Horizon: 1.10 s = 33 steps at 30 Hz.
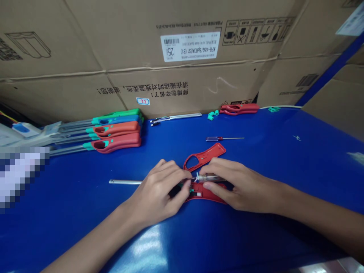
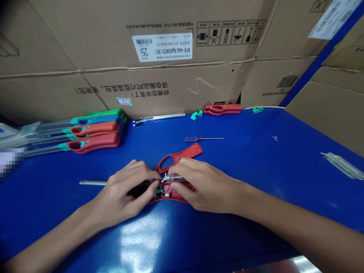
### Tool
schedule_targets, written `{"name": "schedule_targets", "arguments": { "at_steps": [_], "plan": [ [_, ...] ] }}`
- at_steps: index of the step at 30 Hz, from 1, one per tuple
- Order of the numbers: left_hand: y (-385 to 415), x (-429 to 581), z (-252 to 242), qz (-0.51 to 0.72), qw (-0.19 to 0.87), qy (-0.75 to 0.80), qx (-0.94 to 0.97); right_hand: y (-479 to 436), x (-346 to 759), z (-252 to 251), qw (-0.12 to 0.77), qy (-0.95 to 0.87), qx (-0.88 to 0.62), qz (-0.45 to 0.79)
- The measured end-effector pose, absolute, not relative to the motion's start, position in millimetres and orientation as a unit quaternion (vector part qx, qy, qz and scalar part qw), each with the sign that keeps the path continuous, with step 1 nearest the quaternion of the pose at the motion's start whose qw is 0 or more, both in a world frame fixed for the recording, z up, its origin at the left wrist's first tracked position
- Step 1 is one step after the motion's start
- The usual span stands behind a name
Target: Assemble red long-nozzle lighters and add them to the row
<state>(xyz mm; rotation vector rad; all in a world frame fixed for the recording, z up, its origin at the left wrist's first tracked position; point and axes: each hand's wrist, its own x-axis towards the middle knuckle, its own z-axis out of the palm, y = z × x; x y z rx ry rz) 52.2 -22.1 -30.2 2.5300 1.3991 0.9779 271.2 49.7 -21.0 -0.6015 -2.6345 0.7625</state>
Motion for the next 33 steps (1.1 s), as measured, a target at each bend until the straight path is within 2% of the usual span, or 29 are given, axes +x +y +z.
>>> {"name": "schedule_targets", "arguments": {
  "at_steps": [9,33],
  "plan": [
    [-21.3,51.7,-31.2,0.315,0.060,0.462,0.827,48.7,269.9,-19.9,0.179,-0.920,-0.208,0.280],
    [-19.9,52.2,-32.0,0.328,0.074,0.419,0.843,48.0,269.8,-16.8,0.132,-0.935,-0.193,0.267]
  ]
}}
